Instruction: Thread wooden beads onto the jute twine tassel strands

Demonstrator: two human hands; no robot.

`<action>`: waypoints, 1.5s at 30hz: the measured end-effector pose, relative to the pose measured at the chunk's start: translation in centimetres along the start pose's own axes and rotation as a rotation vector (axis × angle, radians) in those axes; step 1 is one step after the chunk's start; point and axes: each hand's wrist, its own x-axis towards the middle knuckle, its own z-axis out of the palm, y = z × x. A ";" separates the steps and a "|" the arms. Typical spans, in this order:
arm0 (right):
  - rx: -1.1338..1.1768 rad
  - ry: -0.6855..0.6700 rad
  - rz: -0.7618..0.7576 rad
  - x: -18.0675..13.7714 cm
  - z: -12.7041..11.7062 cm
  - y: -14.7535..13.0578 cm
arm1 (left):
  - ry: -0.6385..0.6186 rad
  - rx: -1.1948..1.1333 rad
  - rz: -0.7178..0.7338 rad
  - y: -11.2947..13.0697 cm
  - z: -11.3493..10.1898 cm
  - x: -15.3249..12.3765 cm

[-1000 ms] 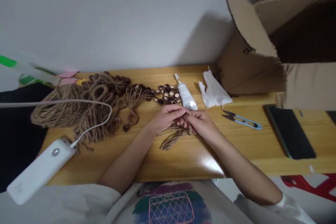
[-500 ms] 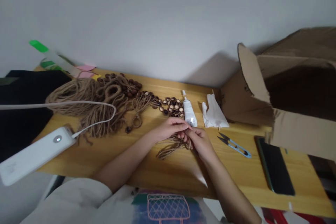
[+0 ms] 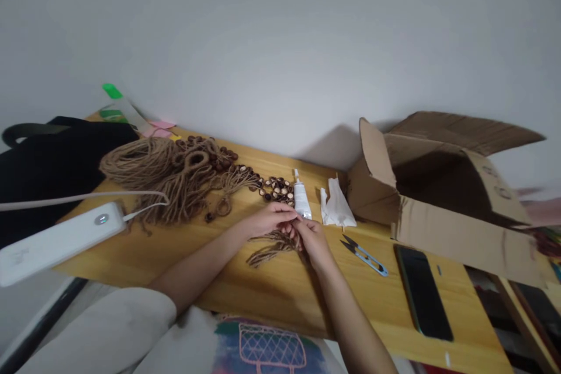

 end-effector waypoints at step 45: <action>-0.049 -0.033 0.021 -0.1 -0.5 0.0 | 0.041 0.025 -0.038 -0.2 -0.3 0.3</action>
